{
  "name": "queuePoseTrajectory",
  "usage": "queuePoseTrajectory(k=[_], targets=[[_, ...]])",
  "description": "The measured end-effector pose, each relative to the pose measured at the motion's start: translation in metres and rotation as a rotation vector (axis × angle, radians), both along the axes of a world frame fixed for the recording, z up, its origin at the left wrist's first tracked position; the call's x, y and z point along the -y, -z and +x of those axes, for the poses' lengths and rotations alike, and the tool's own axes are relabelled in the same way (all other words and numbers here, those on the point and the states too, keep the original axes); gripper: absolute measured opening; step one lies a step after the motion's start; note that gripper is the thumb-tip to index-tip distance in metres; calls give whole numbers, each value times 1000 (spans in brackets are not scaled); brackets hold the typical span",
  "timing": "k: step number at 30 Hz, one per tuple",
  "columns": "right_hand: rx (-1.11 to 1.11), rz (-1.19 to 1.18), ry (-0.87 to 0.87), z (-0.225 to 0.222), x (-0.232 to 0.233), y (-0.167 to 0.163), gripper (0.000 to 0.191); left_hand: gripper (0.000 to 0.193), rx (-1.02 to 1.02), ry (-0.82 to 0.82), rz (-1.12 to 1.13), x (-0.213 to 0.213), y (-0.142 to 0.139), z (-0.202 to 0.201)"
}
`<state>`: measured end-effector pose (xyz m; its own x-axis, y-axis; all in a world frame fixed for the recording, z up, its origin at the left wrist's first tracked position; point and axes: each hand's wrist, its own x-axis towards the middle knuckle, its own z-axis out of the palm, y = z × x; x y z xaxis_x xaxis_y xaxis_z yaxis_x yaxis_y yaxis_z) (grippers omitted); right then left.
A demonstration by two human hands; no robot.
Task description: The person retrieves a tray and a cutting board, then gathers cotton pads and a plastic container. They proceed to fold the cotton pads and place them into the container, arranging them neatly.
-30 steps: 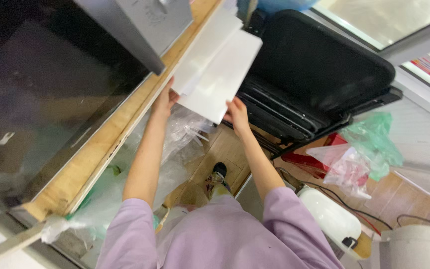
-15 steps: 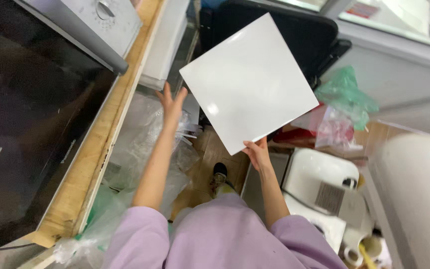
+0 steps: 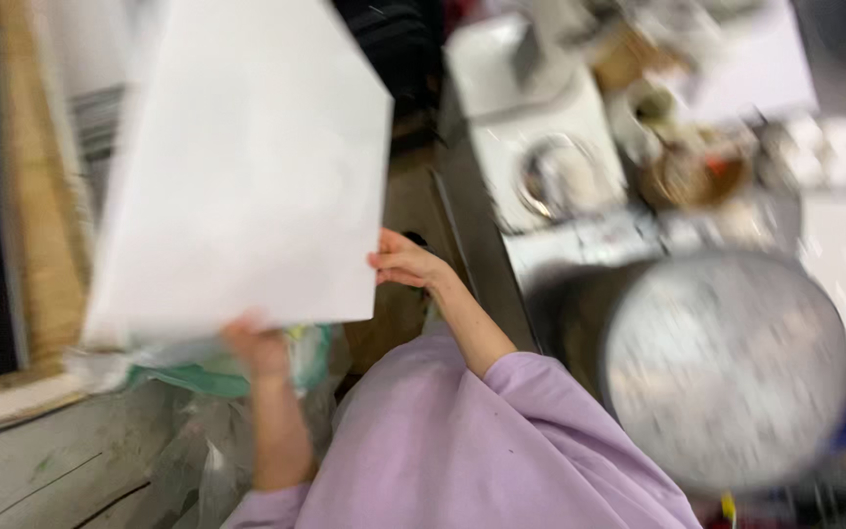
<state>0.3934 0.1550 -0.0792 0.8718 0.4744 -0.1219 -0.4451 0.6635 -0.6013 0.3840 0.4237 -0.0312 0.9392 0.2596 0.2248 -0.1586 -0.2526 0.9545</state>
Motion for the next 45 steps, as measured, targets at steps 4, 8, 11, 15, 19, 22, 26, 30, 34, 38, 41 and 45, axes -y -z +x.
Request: queuePoseTrajectory(k=[4, 8, 11, 15, 19, 22, 26, 30, 34, 38, 41, 45], targets=[[106, -342, 37, -101, 16, -75, 84, 51, 391, -423, 75, -66, -50, -71], [221, -607, 195, -236, 49, -180, 90, 63, 694, -345, 91, -33, -91, -94], [93, -841, 674, -323, 64, -231, 86, 67, 479, 224, -341, 33, -101, -138], [-171, -1252, 1409, -404, 106, -241, 68, 52, -47, 726, -633, 114, -101, -205], [-264, -1843, 1314, -460, 190, -215, 49, 28, -352, 1073, -349, 186, -83, -237], [-148, -2223, 993, -473, 247, -183, 53, 31, -602, 1202, 21, 213, -71, -247], [-63, -1808, 945, -483, 272, -152, 62, 41, -790, 1319, 400, 218, -67, -275], [53, -1823, 825, -485, 268, -146, 65, 41, -884, 1370, 593, 267, -62, -338], [115, -1835, 761, -491, 258, -154, 68, 44, -819, 1555, 367, 320, -79, -394], [217, -1536, 831, -508, 264, -164, 76, 49, -742, 1660, 537, 352, -106, -411], [189, -1482, 977, -540, 262, -165, 79, 49, -693, 1704, 651, 361, -120, -405], [-166, -1365, 1022, -617, 256, -145, 80, 48, -651, 1750, 689, 364, -121, -401]])
